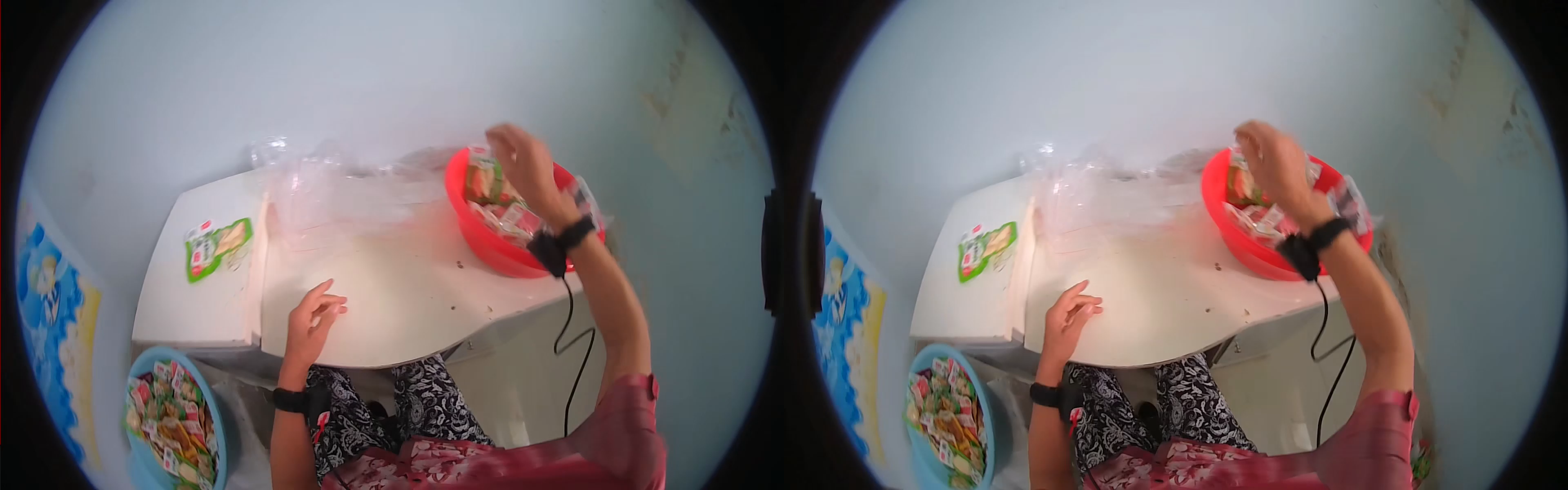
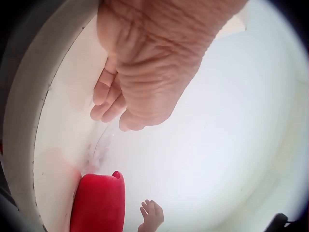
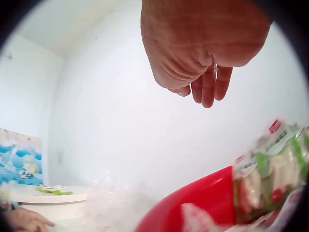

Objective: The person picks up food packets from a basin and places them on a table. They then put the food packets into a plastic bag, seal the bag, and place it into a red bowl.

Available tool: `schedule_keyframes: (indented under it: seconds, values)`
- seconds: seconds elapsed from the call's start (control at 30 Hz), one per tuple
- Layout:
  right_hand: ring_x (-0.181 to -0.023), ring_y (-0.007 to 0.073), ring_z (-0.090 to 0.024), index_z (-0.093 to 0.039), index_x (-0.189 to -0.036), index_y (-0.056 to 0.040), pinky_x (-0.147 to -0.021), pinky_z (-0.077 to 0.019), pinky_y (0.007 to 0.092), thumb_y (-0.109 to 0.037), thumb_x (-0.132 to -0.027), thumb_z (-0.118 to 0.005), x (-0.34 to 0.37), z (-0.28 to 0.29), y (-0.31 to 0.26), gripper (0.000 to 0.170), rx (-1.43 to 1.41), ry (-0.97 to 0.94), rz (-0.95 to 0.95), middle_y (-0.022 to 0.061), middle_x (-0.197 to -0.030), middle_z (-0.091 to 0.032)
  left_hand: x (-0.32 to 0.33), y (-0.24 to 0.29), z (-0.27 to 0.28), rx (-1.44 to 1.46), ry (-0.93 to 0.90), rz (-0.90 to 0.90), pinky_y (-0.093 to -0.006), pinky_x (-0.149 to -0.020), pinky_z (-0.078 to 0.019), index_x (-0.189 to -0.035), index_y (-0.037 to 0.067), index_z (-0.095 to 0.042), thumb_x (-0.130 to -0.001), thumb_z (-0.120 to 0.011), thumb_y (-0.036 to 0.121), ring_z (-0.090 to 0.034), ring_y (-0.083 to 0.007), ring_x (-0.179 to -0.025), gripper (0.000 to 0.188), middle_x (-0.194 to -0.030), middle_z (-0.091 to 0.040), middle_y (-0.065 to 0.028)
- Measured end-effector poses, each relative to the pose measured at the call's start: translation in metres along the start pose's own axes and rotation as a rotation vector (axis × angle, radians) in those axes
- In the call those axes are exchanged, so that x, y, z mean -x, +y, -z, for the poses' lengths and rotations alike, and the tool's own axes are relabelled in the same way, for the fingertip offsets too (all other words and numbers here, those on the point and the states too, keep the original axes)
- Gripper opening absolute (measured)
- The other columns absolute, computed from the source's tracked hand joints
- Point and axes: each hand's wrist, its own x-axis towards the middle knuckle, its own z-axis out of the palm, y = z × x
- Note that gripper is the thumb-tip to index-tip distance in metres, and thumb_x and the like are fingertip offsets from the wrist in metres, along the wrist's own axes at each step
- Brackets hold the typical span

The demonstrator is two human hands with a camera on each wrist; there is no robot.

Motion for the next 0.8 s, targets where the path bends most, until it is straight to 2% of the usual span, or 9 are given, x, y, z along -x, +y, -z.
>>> schedule_keyframes:
  seconds: [0.17, 0.23, 0.27, 0.37, 0.47, 0.57, 0.6, 0.7, 0.8]
  values:
    - [-0.084, 0.0349, -0.068, -0.069, -0.099, -0.0064, -0.073, -0.0558, 0.047, -0.009, -0.09, -0.066, 0.048, -0.047, -0.089, 0.01, -0.012, -0.084, 0.374, 0.0134, -0.095, -0.07, 0.001, -0.015, 0.002, 0.023, 0.03, -0.011, -0.0315, -0.093, -0.0545, -0.142, -0.003, -0.053, -0.103, -0.061, 0.009, -0.074, -0.0205, -0.099, 0.042, -0.111, -0.075, -0.016]
    - [-0.084, 0.0355, -0.068, -0.068, -0.098, -0.0054, -0.074, -0.0554, 0.0469, -0.009, -0.09, -0.064, 0.054, -0.073, -0.114, 0.009, -0.141, -0.228, 0.322, 0.014, -0.094, -0.07, 0.001, -0.019, 0.003, 0.028, 0.042, -0.016, -0.0316, -0.093, -0.0548, -0.142, -0.003, -0.053, -0.102, -0.061, 0.009, -0.074, -0.0206, -0.098, 0.042, -0.111, -0.075, -0.0162]
    - [-0.085, 0.0368, -0.068, -0.069, -0.098, -0.0054, -0.075, -0.055, 0.0473, -0.01, -0.09, -0.064, 0.056, -0.079, -0.127, 0.01, -0.132, -0.301, 0.227, 0.0139, -0.095, -0.07, 0.001, -0.022, 0.003, 0.027, 0.05, -0.032, -0.0316, -0.091, -0.0557, -0.14, -0.002, -0.054, -0.101, -0.062, 0.007, -0.075, -0.0204, -0.098, 0.041, -0.11, -0.076, -0.0161]
    - [-0.091, 0.0362, -0.068, -0.07, -0.099, -0.0061, -0.077, -0.0551, 0.0462, -0.012, -0.09, -0.066, 0.051, -0.126, -0.132, 0.012, -0.267, -0.372, 0.075, 0.0131, -0.097, -0.071, 0.002, -0.014, 0.002, -0.03, 0.039, -0.026, -0.031, -0.092, -0.0557, -0.14, -0.004, -0.053, -0.102, -0.061, 0.007, -0.073, -0.0203, -0.098, 0.04, -0.111, -0.074, -0.0164]
    - [-0.103, 0.035, -0.066, -0.07, -0.101, -0.0062, -0.084, -0.0538, 0.0474, -0.018, -0.09, -0.069, 0.045, -0.177, -0.124, 0.016, -0.131, -0.267, 0.175, 0.0118, -0.1, -0.072, 0.001, -0.016, 0.001, -0.003, 0.039, -0.03, -0.0316, -0.092, -0.0558, -0.139, -0.004, -0.054, -0.102, -0.061, 0.007, -0.073, -0.0198, -0.099, 0.039, -0.11, -0.074, -0.0158]
    - [-0.11, 0.0339, -0.063, -0.069, -0.101, -0.006, -0.09, -0.051, 0.0504, -0.02, -0.087, -0.072, 0.044, -0.203, -0.125, 0.02, 0.09, -0.119, 0.184, 0.0111, -0.102, -0.072, 0.002, -0.013, 0.001, 0.01, 0.047, -0.022, -0.032, -0.091, -0.0559, -0.138, -0.003, -0.055, -0.102, -0.061, 0.007, -0.073, -0.0187, -0.099, 0.038, -0.11, -0.075, -0.0154]
    - [-0.111, 0.0338, -0.062, -0.069, -0.1, -0.0052, -0.091, -0.0486, 0.0539, -0.021, -0.085, -0.073, 0.046, -0.209, -0.121, 0.023, 0.108, -0.227, 0.106, 0.0111, -0.102, -0.072, 0.002, -0.013, 0.002, -0.007, 0.047, -0.033, -0.0319, -0.091, -0.056, -0.138, -0.002, -0.055, -0.102, -0.061, 0.007, -0.073, -0.0185, -0.099, 0.037, -0.11, -0.075, -0.0152]
    - [-0.107, 0.0341, -0.063, -0.068, -0.097, -0.0053, -0.088, -0.0486, 0.0536, -0.021, -0.087, -0.071, 0.051, -0.215, -0.108, 0.019, 0.204, -0.466, 0.04, 0.0116, -0.101, -0.071, 0.004, -0.012, 0.004, -0.035, 0.056, -0.042, -0.0314, -0.09, -0.0561, -0.137, -0.001, -0.057, -0.102, -0.061, 0.007, -0.073, -0.0184, -0.097, 0.036, -0.109, -0.075, -0.0144]
    - [-0.097, 0.0354, -0.063, -0.066, -0.095, -0.0062, -0.081, -0.0511, 0.0491, -0.019, -0.092, -0.064, 0.057, -0.215, -0.095, 0.014, 0.094, -0.394, 0.048, 0.0126, -0.096, -0.07, 0.002, -0.012, 0.002, -0.054, 0.053, -0.065, -0.0312, -0.089, -0.0563, -0.136, -0.001, -0.057, -0.102, -0.061, 0.006, -0.074, -0.0192, -0.096, 0.036, -0.109, -0.075, -0.0147]
